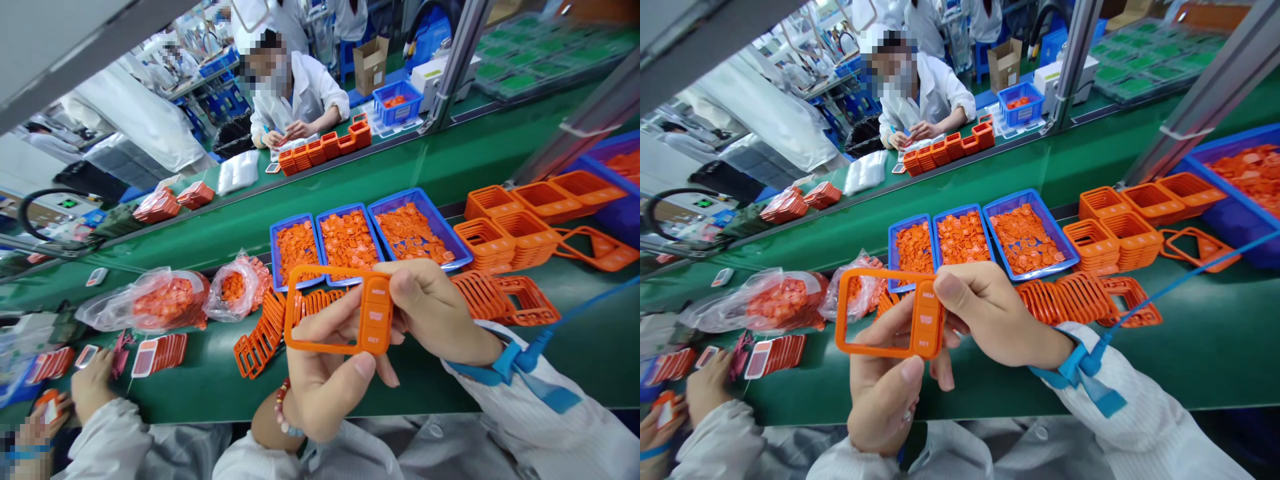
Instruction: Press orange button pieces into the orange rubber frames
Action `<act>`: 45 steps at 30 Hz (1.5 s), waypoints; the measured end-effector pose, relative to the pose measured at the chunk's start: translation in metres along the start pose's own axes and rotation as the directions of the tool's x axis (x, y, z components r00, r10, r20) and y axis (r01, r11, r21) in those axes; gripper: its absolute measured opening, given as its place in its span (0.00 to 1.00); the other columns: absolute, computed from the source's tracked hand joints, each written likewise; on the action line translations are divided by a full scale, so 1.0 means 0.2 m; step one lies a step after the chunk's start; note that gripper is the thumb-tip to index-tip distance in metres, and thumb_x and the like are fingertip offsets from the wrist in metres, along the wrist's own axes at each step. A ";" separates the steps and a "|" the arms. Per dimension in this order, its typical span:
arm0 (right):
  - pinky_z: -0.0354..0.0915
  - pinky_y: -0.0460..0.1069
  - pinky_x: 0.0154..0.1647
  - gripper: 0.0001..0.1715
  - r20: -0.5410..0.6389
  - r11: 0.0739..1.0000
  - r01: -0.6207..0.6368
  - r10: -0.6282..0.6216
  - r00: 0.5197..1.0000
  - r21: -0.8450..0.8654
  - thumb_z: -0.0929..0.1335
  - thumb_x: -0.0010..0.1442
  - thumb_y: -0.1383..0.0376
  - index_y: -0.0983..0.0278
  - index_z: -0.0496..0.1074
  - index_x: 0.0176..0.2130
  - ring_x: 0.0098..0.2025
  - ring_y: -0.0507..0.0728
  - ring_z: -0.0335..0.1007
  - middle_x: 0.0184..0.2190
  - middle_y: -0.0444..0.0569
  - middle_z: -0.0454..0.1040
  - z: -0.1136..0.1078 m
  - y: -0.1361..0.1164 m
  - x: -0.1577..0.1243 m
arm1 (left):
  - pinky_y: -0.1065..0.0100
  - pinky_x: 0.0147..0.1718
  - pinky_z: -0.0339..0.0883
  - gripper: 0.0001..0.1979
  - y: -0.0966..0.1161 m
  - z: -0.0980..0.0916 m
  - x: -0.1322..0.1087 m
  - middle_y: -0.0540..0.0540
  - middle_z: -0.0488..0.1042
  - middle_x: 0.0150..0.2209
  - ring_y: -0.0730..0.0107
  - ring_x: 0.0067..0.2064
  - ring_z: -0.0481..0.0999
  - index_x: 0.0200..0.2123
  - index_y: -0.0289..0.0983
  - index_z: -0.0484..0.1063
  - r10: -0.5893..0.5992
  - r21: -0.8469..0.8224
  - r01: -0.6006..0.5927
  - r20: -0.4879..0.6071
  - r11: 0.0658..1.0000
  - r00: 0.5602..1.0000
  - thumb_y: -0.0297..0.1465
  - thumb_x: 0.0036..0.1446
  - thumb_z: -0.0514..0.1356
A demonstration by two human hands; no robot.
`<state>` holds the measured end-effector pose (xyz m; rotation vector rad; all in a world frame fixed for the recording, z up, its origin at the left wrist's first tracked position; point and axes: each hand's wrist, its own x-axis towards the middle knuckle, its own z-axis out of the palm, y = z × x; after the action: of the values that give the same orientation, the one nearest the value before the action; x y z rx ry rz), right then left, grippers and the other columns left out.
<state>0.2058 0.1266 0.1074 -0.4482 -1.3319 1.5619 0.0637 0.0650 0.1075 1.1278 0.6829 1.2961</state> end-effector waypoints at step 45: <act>0.66 0.46 0.30 0.14 -0.458 0.993 -0.061 0.101 0.883 0.101 0.80 0.42 0.64 0.64 0.74 0.25 0.24 0.48 0.64 0.23 0.41 0.70 0.02 0.18 0.11 | 0.66 0.42 0.80 0.08 -0.15 -0.18 0.28 0.44 0.83 0.38 0.65 0.40 0.84 0.41 0.35 0.79 0.650 0.846 -0.403 0.091 0.349 0.755 0.25 0.61 0.61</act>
<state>0.1782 0.1474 0.0838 -0.7793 -0.8838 1.4523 0.0533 0.1312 0.0774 2.1440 1.2955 1.7623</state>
